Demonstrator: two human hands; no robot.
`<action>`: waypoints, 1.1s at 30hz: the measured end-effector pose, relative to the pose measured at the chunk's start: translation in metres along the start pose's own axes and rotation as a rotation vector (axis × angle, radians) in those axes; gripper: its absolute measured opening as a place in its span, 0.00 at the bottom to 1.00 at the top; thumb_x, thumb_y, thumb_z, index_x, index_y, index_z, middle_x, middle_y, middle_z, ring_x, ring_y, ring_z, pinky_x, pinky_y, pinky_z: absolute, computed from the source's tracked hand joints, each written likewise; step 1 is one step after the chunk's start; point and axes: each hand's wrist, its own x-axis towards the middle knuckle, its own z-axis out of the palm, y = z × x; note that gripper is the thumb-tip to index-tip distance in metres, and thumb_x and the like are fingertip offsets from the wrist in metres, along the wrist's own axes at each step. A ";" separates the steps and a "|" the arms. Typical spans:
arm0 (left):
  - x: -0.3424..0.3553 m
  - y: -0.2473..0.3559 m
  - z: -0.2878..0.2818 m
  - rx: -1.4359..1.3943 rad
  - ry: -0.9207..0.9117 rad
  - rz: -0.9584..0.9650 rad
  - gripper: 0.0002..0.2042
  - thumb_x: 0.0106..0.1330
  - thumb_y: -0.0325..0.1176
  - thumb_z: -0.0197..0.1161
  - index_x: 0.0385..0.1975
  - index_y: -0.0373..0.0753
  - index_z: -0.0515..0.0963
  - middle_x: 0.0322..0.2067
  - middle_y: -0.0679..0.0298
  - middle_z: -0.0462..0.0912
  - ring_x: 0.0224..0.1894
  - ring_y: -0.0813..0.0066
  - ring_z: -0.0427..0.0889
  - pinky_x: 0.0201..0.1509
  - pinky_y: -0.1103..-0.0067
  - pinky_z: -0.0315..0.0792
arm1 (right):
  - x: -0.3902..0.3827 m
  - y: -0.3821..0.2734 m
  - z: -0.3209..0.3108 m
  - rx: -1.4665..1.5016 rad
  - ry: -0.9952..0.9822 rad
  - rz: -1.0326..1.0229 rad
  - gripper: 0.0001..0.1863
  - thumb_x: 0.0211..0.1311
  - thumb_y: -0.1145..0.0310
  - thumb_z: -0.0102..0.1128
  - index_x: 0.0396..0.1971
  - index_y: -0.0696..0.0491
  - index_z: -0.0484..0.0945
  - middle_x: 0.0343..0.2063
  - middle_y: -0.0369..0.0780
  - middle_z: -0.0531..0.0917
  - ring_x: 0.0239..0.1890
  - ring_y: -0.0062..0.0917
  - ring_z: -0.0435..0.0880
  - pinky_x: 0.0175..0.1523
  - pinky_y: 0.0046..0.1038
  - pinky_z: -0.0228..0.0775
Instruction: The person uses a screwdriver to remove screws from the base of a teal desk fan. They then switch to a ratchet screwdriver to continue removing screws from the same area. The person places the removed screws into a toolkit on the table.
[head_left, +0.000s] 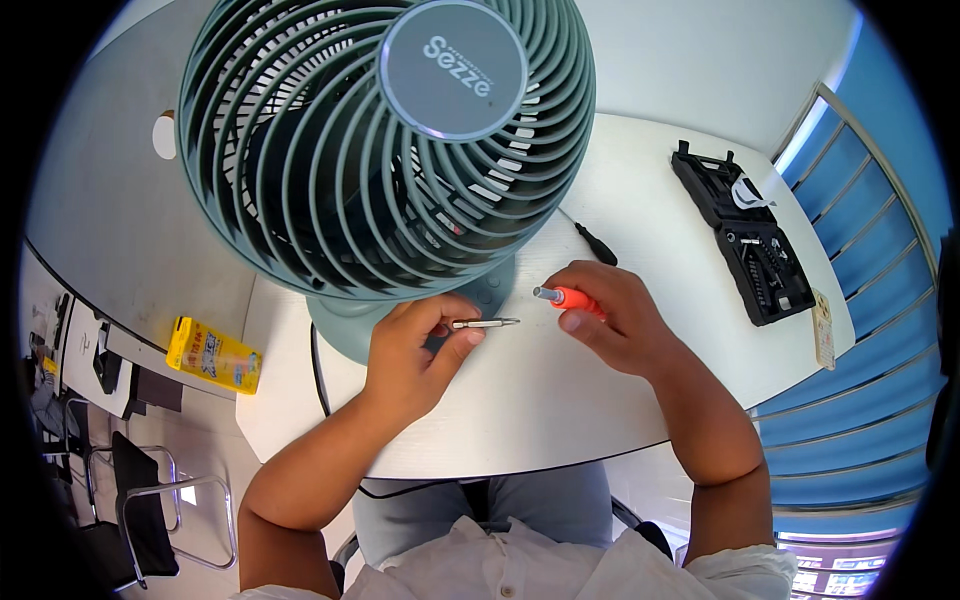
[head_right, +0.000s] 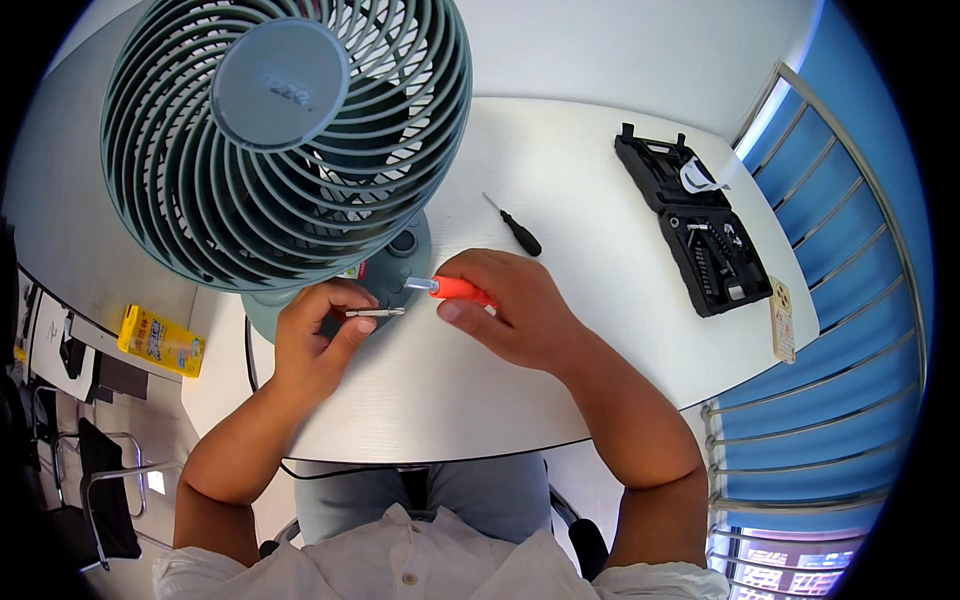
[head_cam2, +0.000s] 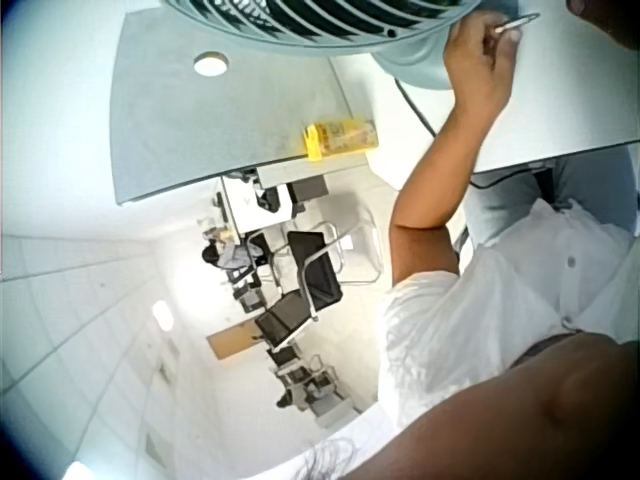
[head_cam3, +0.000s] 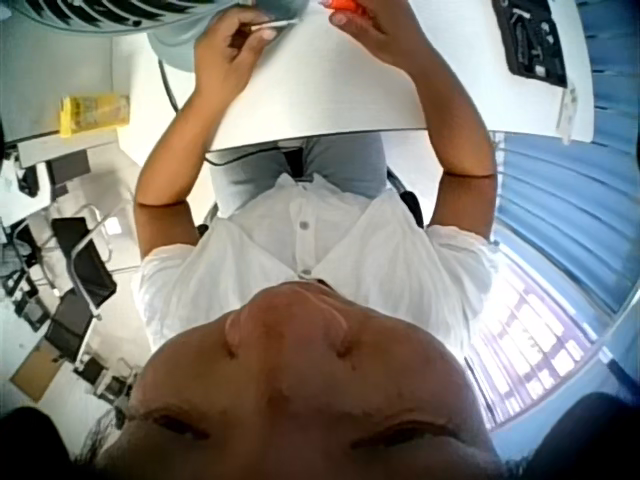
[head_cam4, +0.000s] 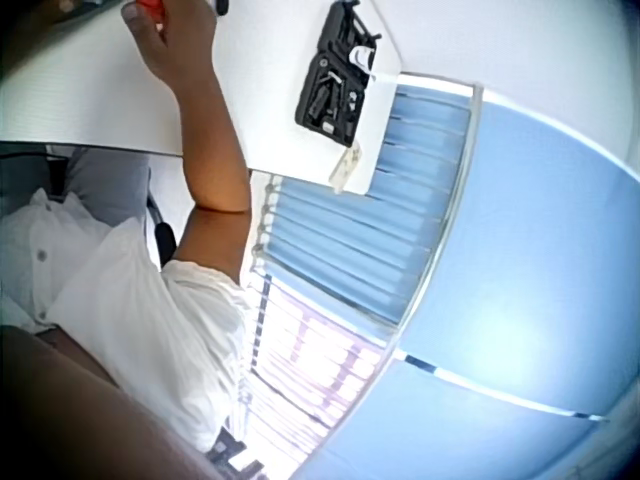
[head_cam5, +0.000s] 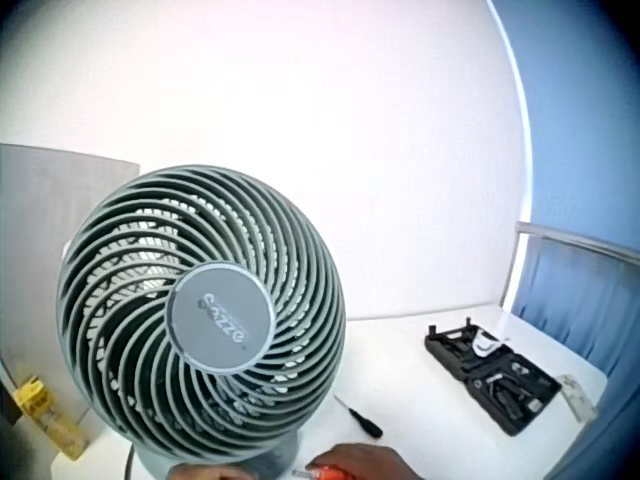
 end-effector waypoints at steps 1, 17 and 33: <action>0.000 0.000 0.001 -0.029 0.013 0.005 0.07 0.59 0.27 0.65 0.34 0.34 0.76 0.32 0.61 0.80 0.33 0.75 0.77 0.37 0.82 0.71 | 0.000 0.001 0.003 -0.021 -0.015 -0.009 0.18 0.62 0.54 0.55 0.37 0.55 0.76 0.29 0.41 0.79 0.31 0.35 0.77 0.36 0.31 0.68; 0.000 -0.001 0.009 -0.233 0.006 -0.047 0.05 0.60 0.22 0.60 0.35 0.32 0.74 0.29 0.59 0.81 0.32 0.74 0.80 0.40 0.81 0.72 | -0.002 -0.001 0.014 -0.334 -0.049 -0.030 0.09 0.59 0.62 0.58 0.31 0.52 0.77 0.24 0.37 0.76 0.28 0.32 0.75 0.34 0.33 0.65; 0.002 0.005 0.004 -0.082 0.011 -0.043 0.05 0.60 0.25 0.60 0.35 0.33 0.77 0.29 0.57 0.81 0.31 0.66 0.80 0.36 0.78 0.72 | -0.001 0.004 0.013 -0.279 -0.078 -0.022 0.09 0.60 0.62 0.58 0.32 0.52 0.77 0.25 0.38 0.77 0.29 0.33 0.75 0.34 0.33 0.66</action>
